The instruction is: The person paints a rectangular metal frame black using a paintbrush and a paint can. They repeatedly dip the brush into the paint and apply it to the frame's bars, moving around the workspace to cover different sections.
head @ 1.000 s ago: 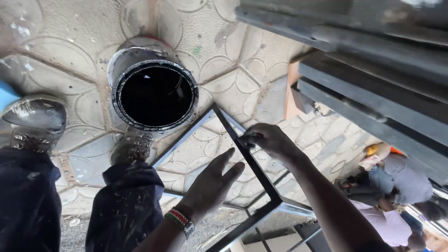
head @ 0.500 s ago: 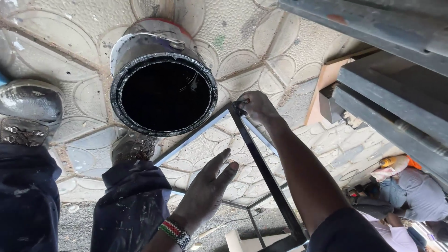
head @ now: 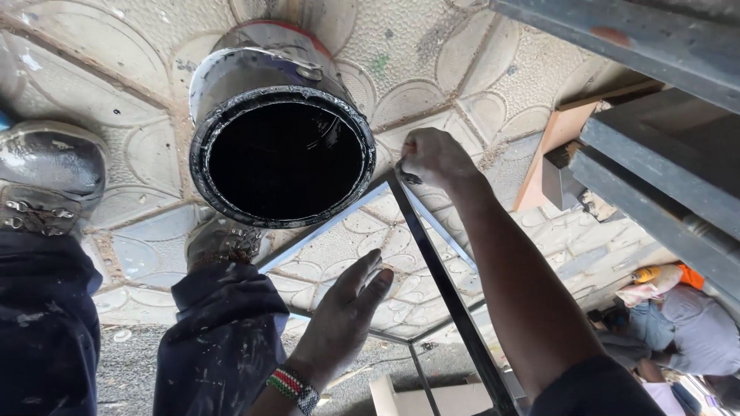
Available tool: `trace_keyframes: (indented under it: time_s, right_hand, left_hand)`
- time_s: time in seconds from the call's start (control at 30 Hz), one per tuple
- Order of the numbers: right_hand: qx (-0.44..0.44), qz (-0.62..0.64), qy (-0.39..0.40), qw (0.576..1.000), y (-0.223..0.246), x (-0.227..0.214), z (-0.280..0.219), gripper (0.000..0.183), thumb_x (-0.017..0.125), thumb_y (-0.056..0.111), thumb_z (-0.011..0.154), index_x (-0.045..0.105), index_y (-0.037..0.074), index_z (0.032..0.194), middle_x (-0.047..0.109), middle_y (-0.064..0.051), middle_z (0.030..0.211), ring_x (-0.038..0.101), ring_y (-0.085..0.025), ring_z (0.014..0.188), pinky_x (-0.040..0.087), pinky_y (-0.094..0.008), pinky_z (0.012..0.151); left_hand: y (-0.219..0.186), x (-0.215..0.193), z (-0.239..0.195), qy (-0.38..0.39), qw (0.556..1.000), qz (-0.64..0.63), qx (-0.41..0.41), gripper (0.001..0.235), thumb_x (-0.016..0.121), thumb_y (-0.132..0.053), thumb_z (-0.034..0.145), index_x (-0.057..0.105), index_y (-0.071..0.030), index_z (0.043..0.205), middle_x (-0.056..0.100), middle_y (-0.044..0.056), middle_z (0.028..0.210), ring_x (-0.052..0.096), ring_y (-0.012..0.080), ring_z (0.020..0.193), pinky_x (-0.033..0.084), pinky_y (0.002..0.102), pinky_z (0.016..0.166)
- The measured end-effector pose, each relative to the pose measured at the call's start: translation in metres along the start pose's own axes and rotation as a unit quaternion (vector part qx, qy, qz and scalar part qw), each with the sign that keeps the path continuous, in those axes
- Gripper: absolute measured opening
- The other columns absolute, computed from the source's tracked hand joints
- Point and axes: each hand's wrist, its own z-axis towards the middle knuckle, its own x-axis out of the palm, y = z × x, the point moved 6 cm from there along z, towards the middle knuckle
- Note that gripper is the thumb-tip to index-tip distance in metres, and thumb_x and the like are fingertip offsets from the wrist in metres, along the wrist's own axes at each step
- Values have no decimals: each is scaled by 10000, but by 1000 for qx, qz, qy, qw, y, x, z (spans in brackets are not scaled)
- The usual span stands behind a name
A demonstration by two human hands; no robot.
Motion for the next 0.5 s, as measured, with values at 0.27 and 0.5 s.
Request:
trace_keyframes:
  time_s: [0.27,0.5]
  right_hand:
    - [22,-174,86,981,31,41,15,218,901,230,1089,769,103,971,674,-9,835,701,-204,775,598,-391,790]
    - [33,-151,241,958,25,-14,-143,96,851,59,966,821,109,889,880,-49,921,837,-180,859,677,-330,723]
  left_hand:
    - [7,3,-5,15,999,-3,-31,996,511,-781,1030,445,-217,1848,483,130,1922,469,315,1783,406,520,1409]
    - [-8,-9,4,-11,998,-53,-40,936,588,-703,1025,516,-219,1823,549,106,1901,523,280,1767,413,465,1414]
